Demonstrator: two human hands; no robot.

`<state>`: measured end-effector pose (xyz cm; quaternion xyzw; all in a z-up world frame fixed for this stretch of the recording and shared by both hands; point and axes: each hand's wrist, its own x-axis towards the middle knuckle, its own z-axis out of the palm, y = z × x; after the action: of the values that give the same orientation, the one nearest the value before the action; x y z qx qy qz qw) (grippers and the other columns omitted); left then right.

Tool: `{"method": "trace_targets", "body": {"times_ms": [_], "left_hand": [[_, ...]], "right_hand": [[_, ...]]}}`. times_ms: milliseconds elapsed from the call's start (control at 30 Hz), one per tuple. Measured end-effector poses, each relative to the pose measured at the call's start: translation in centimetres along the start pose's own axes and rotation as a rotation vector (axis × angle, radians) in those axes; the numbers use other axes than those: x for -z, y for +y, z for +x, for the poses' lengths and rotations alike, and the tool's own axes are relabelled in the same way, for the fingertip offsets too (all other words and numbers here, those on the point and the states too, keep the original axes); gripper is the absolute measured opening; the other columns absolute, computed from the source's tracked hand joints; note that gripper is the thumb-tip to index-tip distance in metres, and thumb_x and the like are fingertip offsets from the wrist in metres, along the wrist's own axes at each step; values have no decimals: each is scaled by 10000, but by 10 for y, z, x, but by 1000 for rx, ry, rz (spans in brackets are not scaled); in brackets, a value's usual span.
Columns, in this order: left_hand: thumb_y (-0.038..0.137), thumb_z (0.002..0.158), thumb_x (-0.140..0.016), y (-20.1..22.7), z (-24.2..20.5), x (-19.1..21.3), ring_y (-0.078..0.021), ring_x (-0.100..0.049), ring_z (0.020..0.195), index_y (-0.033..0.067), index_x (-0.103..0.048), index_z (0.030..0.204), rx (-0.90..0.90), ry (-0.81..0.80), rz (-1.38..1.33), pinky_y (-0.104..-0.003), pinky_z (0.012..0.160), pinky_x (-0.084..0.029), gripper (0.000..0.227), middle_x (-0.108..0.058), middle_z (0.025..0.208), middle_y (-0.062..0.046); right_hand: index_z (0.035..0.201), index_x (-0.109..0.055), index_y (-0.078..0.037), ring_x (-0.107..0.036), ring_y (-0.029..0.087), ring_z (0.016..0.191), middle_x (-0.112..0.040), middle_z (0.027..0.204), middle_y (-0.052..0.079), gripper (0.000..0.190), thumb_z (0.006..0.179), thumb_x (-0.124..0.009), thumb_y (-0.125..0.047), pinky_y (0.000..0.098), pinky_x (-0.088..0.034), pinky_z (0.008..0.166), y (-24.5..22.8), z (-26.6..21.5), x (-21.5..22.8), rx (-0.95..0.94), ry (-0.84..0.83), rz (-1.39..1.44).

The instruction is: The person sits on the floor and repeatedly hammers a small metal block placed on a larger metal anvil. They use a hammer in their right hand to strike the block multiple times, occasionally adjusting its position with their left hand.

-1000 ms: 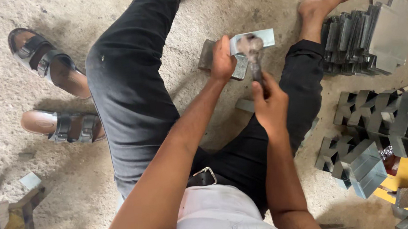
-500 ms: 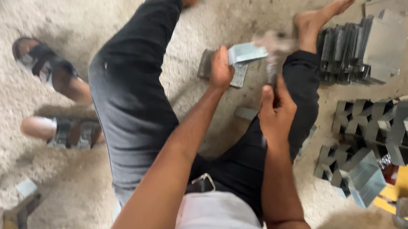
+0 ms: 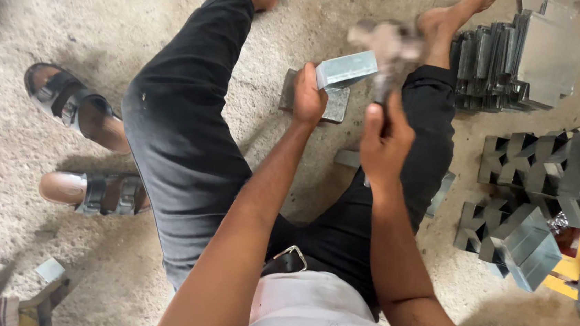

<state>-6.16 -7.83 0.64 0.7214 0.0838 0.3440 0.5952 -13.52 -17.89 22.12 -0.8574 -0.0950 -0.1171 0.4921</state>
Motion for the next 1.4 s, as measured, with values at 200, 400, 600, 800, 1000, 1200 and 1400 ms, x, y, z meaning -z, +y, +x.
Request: {"method": "trace_targets", "body": {"times_ms": [200,400,600,800,1000,1200,1400], "left_hand": [[-134,730,-527,3,9,-1,-449,-584,915,-28,-548,1080,-35,36,9,-494,788,-486,367,-598,960,-230],[-114,867,-564,-28,-7,-11,-411,-614,978,28,-549,1071,90,-33,56,-468,866,-499,249,-628,993,-189],[-120,722,-556,-58,-16,-1,-485,-559,1094,-55,-501,1262,-57,14,45,-498,948,-464,546,-582,1134,-287],[-112,827,-498,-41,1,13,-434,-625,1213,-34,-480,1396,196,-108,-77,-427,1040,-499,574,-643,1247,-265],[-2,873,-515,-49,36,27,-456,-603,1199,-40,-356,1495,700,-216,226,-464,1042,-474,643,-617,1267,-307],[40,879,-588,-47,37,54,-424,-511,1239,75,-493,1460,528,-416,766,-491,984,-503,590,-444,1431,-238],[217,965,-670,-3,39,48,-337,-572,1204,103,-575,1353,150,-402,916,-538,964,-492,416,-533,1359,-177]], "right_hand": [[1384,-642,-11,-633,133,721,-679,816,170,397,1040,-684,-204,310,-531,666,6,16,0,102,-215,-210],[1336,-639,11,-680,249,670,-649,789,245,387,1032,-675,-226,348,-507,628,26,10,-11,52,-190,-275],[1231,-696,12,-612,213,591,-649,743,187,283,1058,-679,-211,349,-478,575,65,26,5,-40,-144,-387],[1449,-554,-80,-473,73,479,-550,686,-7,431,1046,-648,-201,280,-364,407,91,5,24,-487,8,80],[1501,-389,-175,-462,81,475,-539,743,22,554,1004,-620,-98,267,-360,396,124,-17,14,-709,5,319],[1481,-398,-208,-477,76,510,-558,770,22,542,1008,-623,-65,257,-377,428,138,-26,0,-739,-57,390],[1470,-431,-208,-488,75,508,-567,766,13,536,992,-629,-69,251,-389,429,131,-28,-9,-792,-106,402]]}}
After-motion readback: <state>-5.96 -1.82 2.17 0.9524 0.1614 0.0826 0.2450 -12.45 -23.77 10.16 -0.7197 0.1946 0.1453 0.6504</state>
